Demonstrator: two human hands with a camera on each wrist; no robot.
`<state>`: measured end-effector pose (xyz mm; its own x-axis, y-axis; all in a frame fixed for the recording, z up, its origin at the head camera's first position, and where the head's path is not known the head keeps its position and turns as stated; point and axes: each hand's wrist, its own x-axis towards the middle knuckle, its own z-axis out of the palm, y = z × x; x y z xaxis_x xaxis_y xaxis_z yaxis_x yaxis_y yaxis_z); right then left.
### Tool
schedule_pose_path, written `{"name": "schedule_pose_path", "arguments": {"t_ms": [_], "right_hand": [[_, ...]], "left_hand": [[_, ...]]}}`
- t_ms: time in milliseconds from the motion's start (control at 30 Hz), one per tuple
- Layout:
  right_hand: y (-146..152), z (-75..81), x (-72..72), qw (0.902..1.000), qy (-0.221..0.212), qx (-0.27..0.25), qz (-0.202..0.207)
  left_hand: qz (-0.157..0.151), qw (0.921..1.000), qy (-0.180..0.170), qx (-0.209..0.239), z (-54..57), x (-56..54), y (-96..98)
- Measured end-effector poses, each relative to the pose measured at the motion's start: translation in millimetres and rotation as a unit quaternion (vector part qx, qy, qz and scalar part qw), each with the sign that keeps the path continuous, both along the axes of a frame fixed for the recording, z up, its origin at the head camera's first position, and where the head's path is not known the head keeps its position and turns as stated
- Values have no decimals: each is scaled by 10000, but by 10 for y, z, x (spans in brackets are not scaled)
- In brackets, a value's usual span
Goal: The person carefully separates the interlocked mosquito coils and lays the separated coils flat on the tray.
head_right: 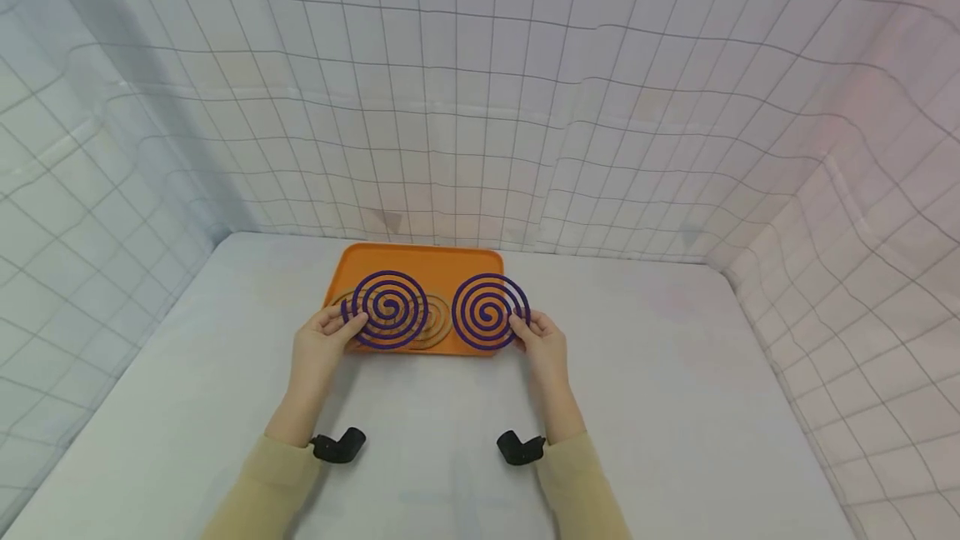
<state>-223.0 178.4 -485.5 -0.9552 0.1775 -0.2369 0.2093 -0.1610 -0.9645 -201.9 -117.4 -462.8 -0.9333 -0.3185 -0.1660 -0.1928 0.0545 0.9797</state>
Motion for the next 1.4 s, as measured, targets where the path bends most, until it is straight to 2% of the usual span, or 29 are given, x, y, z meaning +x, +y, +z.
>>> {"name": "schedule_pose_path", "arguments": {"t_ms": [167, 233, 400, 600, 733, 867, 1000, 1233, 1400], "right_hand": [[-16, -39, -94, 9996, -135, 165, -177], [-27, -55, -128, 9995, -161, 168, -231], [-55, -117, -185, 9994, -208, -13, -261], [-84, -156, -207, 9996, -247, -25, -106], [-98, -157, -225, 9996, -288, 22, -73], [-103, -152, -234, 9995, -315, 68, -69], [-109, -165, -232, 9995, -320, 52, -32], [-136, -193, -214, 9995, -307, 63, -8], [-159, -177, -206, 9993, -338, 155, 8]], "left_hand": [[-20, 9994, 57, 328, -31, -81, -91], [19, 9996, 47, 295, -36, -139, -133], [189, 9994, -136, 253, -39, -328, -228], [341, 9961, -393, 715, -39, -560, -286], [450, 9925, -344, 1086, -32, -702, -294], [541, 9906, -338, 1209, -22, -810, -282], [492, 9914, -371, 1152, -31, -889, -255], [226, 9907, -648, 1172, -89, -951, -198], [309, 9918, -512, 1130, -167, -996, -159]]}}
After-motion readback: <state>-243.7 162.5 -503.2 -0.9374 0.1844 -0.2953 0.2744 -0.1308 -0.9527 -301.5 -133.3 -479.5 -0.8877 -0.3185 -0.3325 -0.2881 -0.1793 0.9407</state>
